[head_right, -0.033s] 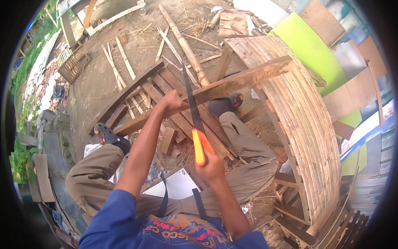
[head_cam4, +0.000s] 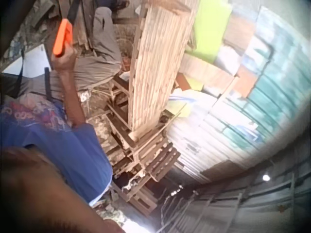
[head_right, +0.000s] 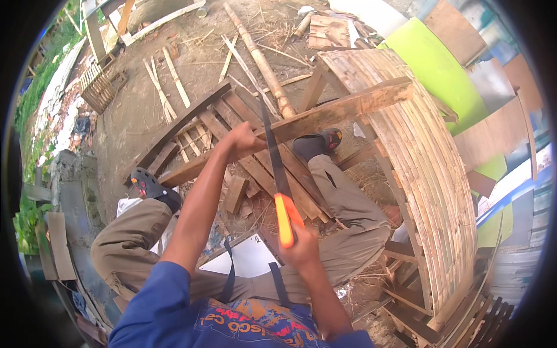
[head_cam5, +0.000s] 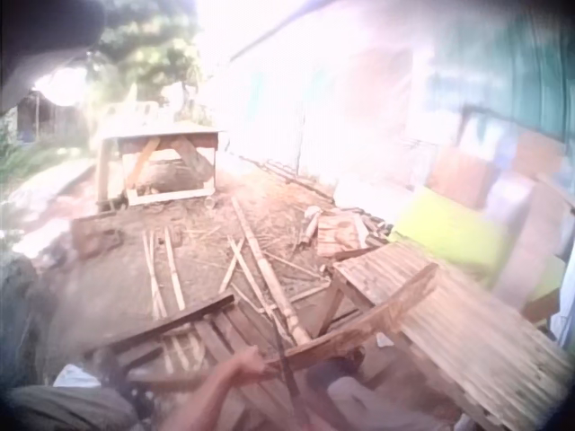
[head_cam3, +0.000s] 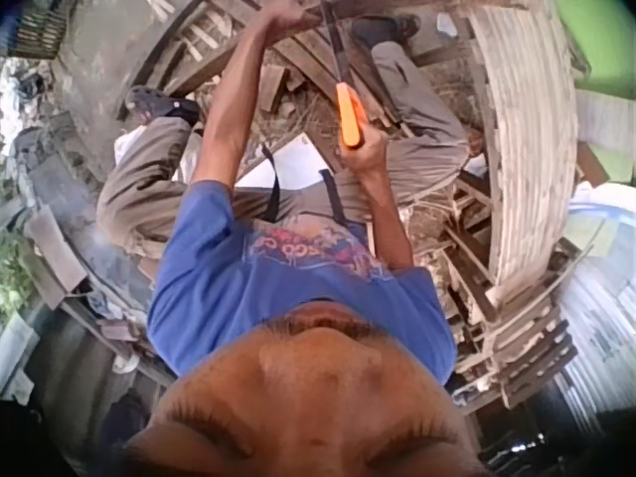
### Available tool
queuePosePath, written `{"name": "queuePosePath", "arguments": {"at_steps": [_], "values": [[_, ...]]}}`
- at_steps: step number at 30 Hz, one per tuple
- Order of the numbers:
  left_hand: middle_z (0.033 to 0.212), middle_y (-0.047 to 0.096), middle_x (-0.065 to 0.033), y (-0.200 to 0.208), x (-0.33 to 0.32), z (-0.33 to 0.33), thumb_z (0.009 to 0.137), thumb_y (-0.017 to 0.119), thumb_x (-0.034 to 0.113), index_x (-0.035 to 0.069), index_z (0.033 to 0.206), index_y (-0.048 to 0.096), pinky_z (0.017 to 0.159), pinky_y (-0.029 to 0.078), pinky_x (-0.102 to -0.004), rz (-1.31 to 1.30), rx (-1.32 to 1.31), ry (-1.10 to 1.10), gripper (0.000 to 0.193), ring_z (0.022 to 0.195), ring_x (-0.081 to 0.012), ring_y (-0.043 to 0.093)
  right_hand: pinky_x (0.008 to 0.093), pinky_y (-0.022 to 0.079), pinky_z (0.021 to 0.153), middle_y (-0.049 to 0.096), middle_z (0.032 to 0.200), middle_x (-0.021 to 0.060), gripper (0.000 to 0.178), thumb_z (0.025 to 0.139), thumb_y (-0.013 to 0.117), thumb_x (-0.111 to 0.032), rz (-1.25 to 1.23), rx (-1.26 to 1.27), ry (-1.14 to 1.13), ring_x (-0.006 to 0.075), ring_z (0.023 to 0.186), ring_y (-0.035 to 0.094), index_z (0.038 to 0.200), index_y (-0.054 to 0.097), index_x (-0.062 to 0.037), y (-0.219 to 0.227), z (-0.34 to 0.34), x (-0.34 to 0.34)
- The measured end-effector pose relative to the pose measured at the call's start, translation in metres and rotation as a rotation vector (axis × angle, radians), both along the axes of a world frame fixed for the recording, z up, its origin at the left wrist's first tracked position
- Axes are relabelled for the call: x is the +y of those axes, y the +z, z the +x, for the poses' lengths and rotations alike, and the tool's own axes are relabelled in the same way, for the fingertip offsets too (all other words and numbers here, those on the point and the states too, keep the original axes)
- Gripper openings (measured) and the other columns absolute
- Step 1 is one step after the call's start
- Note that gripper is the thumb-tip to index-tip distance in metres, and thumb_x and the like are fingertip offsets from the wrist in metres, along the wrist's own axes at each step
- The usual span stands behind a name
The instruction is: The person sits on the ground and uses a hand saw to cut a wooden plank resting on a makeshift support. The sawing continues throughout the clip with repetitive strokes.
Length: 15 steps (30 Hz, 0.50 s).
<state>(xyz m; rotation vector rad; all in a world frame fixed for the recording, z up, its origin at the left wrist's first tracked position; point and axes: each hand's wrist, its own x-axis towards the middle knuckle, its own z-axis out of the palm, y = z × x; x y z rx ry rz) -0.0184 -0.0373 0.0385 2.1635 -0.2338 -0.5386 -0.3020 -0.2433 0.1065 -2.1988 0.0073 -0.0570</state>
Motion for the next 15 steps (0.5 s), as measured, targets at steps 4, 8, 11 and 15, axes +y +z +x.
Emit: {"name": "queuePosePath", "arguments": {"at_steps": [4, 8, 11, 15], "values": [[0.087, 0.076, -0.0138, -0.002, 0.001, 0.000, 0.067, 0.084, 0.053, 0.008, 0.091, 0.081, 0.076, 0.058, -0.0406, -0.030, -0.059, -0.083, 0.052, 0.076, -0.0283, 0.071, 0.0373, 0.053, 0.057, 0.065, 0.069, 0.0177, 0.010, 0.081, 0.071, -0.008, -0.035, -0.043, -0.023, 0.0309, 0.062, 0.070, 0.089, 0.070, -0.0006, 0.015, -0.084, -0.019], [0.087, 0.075, -0.0210, 0.016, -0.027, -0.023, 0.064, 0.084, 0.056, 0.007, 0.102, 0.081, 0.079, 0.058, -0.0460, 0.304, -0.091, 0.085, 0.061, 0.083, -0.0360, 0.073, 0.0357, 0.045, 0.049, 0.057, 0.059, 0.0149, 0.017, 0.089, 0.070, -0.009, 0.008, -0.092, -0.056, 0.0224, 0.050, 0.063, 0.076, 0.064, 0.0001, 0.002, -0.003, -0.014], [0.085, 0.075, -0.0197, -0.013, -0.032, -0.032, 0.062, 0.083, 0.065, 0.006, 0.096, 0.078, 0.078, 0.059, -0.0441, 0.327, -0.401, 0.236, 0.068, 0.081, -0.0348, 0.074, 0.0411, 0.047, 0.055, 0.060, 0.065, 0.0215, 0.016, 0.088, 0.071, -0.010, -0.006, -0.254, -0.005, 0.0385, 0.059, 0.064, 0.081, 0.063, 0.0031, 0.003, 0.100, 0.024], [0.087, 0.073, -0.0254, 0.001, -0.019, -0.005, 0.060, 0.084, 0.065, 0.005, 0.094, 0.078, 0.077, 0.057, -0.0462, 0.285, -0.245, 0.041, 0.069, 0.086, -0.0395, 0.073, 0.0428, 0.048, 0.057, 0.060, 0.067, 0.0229, 0.018, 0.085, 0.072, -0.012, -0.006, -0.236, -0.025, 0.0427, 0.063, 0.064, 0.079, 0.063, 0.0028, -0.008, 0.113, 0.023]]}}
